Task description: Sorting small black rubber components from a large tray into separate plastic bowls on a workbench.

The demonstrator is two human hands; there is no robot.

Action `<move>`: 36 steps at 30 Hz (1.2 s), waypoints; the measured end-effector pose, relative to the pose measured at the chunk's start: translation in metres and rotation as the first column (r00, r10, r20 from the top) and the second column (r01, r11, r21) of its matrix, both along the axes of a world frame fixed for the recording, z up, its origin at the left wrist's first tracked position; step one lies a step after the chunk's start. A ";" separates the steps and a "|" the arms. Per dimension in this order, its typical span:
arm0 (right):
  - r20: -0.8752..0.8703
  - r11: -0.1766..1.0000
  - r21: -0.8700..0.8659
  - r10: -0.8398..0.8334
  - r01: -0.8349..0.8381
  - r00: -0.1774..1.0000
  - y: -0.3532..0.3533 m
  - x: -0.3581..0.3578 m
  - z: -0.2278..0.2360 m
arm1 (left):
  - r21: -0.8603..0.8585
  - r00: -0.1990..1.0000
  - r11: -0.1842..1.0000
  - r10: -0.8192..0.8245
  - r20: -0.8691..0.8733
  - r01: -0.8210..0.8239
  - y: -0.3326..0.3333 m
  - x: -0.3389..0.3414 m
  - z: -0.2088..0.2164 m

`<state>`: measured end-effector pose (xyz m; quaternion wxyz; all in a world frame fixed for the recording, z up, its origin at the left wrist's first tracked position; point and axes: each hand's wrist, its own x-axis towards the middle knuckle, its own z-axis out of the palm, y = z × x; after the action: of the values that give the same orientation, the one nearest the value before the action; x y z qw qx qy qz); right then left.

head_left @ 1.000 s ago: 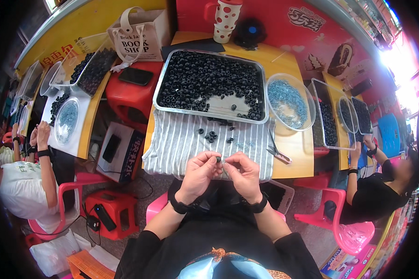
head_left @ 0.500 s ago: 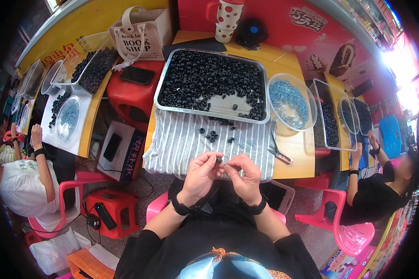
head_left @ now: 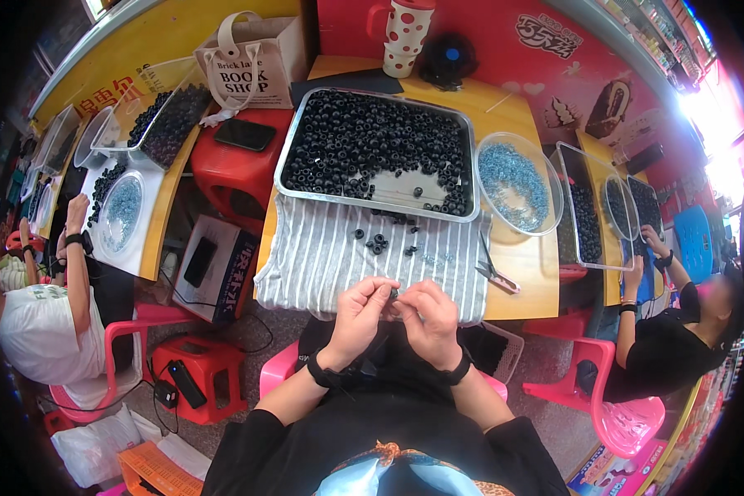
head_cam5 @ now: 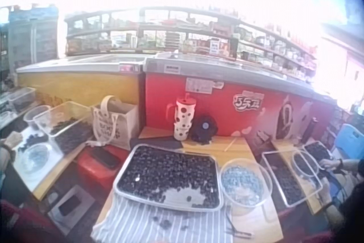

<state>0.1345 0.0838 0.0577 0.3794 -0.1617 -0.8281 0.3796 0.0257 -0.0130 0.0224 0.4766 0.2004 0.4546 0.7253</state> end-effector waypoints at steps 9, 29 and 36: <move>-0.002 0.939 -0.337 0.073 -0.069 0.997 0.005 0.004 0.004 | 0.110 0.963 0.982 -0.175 0.203 0.155 -0.002 -0.013 -0.002; 0.565 0.933 0.329 -0.074 -0.143 0.822 0.061 -0.069 0.004 | 0.275 0.852 0.960 -0.190 0.487 0.057 0.002 -0.024 -0.017; 0.439 0.993 -0.042 0.118 -0.111 0.891 0.056 -0.044 0.007 | 0.270 0.864 0.962 -0.159 0.477 0.028 0.002 -0.023 -0.018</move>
<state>0.0909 0.1399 0.0649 0.1582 -0.1973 -0.8975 0.3614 0.0023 -0.0112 0.0039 0.5822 0.0895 0.2103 0.7802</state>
